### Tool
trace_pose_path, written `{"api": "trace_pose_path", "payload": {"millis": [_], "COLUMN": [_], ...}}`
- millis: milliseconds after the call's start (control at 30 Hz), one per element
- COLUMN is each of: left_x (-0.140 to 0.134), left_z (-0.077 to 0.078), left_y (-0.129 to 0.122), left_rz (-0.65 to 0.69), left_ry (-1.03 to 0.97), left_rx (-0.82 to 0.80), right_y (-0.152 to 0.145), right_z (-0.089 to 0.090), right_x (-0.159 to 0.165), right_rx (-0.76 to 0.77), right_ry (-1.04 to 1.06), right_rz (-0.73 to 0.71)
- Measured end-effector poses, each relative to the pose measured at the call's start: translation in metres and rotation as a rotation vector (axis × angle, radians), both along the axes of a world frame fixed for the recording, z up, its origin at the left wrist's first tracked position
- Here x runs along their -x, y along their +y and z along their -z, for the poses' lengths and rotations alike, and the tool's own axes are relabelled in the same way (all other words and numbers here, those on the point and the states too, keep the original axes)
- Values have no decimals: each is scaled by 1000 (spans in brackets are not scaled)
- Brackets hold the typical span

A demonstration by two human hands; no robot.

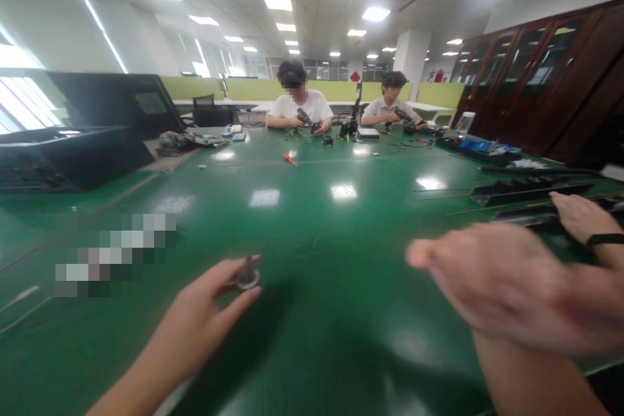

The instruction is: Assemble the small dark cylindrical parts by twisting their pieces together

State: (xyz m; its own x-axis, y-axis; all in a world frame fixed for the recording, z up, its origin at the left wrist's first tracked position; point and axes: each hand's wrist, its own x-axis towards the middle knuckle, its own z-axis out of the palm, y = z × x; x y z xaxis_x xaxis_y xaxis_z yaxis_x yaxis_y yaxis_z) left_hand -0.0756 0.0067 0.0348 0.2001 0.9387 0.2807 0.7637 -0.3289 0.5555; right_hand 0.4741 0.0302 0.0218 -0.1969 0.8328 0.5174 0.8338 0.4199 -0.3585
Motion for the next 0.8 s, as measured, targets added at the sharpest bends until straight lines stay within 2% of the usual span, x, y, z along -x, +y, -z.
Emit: {"api": "trace_pose_path", "payload": {"millis": [100, 167, 200, 267, 333, 467, 633, 800], "left_x": [-50, -71, -76, -79, -76, -73, -78, -77], "left_z": [9, 17, 20, 27, 31, 29, 28, 31], "left_y": [19, 29, 31, 33, 30, 20, 15, 15], "left_rz": [161, 223, 241, 259, 275, 308, 348, 382], "left_ry": [-16, -12, -15, -32, -47, -46, -111, -121], "left_rx": [18, 16, 9, -15, -27, -37, -70, -86], "right_y": [10, 17, 18, 18, 14, 6, 0, -3], "right_z": [-4, -6, -6, -3, 5, 18, 19, 18], "right_x": [148, 213, 231, 244, 243, 244, 252, 250], "right_rx": [104, 195, 181, 159, 132, 130, 134, 123], "right_ry": [272, 403, 393, 285, 171, 67, 7, -11], "right_rz": [-414, -593, -590, -551, -503, -457, -454, -511]}}
